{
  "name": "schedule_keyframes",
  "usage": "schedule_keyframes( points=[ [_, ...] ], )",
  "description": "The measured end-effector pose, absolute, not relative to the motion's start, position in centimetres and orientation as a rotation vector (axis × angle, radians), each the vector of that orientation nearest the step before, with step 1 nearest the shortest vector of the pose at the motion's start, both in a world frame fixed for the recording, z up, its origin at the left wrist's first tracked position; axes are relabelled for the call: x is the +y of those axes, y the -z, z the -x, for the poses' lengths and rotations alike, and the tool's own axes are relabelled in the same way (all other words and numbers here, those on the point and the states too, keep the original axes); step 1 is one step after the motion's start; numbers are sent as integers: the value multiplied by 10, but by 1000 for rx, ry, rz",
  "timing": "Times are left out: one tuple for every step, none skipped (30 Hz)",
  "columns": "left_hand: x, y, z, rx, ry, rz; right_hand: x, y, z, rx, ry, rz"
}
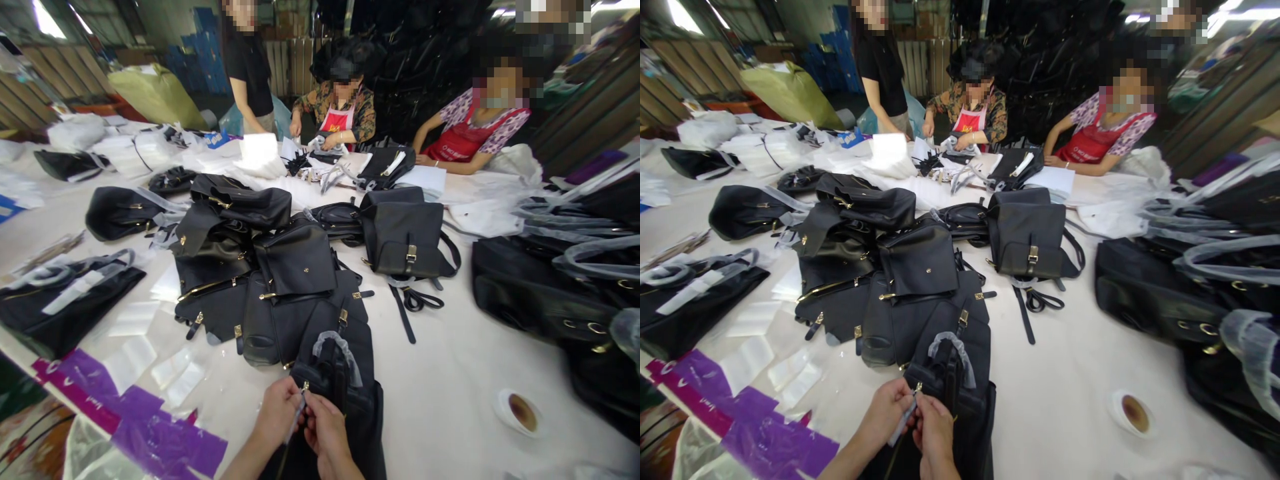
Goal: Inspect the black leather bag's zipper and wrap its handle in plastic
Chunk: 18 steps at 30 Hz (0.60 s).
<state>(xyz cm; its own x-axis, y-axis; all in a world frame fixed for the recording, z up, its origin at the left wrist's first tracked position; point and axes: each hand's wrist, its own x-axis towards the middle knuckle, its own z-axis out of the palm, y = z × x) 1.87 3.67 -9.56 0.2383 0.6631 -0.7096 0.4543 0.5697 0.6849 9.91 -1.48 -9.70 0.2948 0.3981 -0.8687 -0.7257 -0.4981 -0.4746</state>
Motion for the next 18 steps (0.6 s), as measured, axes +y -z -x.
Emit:
schedule_keyframes(
  points=[
    [37,96,-19,1401,-185,-1044,-14,97,-99,309,-1412,1563],
    [38,96,-19,1402,-189,-1051,-14,98,-99,306,-1407,1561],
    [38,96,-20,1402,-195,-1058,-13,98,-99,299,-1401,1555],
    [37,97,-20,1402,-200,-1062,-13,99,-98,289,-1398,1542],
    [37,97,-20,1403,-204,-1060,-14,99,-99,279,-1404,1526],
    [36,98,-19,1406,-206,-1050,-15,100,-99,276,-1420,1508],
    [36,98,-19,1411,-206,-1034,-17,100,-100,279,-1446,1491],
    [35,98,-19,1417,-203,-1015,-19,100,-101,281,-1477,1482],
    [35,98,-19,1423,-199,-995,-21,100,-103,282,-1509,1484],
    [34,98,-18,1427,-194,-977,-23,100,-104,279,-1535,1495],
    [34,97,-18,1430,-191,-963,-24,100,-105,271,-1553,1510],
    [35,97,-18,1433,-189,-956,-25,100,-106,259,-1558,1525],
    [35,96,-18,1435,-188,-952,-26,101,-106,246,-1551,1537],
    [35,96,-19,1438,-188,-951,-25,101,-105,237,-1538,1544],
    [36,96,-19,1440,-188,-951,-25,102,-104,232,-1525,1545],
    [36,97,-20,1440,-188,-954,-24,103,-103,225,-1508,1545],
    [36,97,-20,1439,-189,-959,-22,105,-102,215,-1482,1544],
    [35,98,-21,1437,-192,-968,-21,106,-100,204,-1455,1547]
  ],
)
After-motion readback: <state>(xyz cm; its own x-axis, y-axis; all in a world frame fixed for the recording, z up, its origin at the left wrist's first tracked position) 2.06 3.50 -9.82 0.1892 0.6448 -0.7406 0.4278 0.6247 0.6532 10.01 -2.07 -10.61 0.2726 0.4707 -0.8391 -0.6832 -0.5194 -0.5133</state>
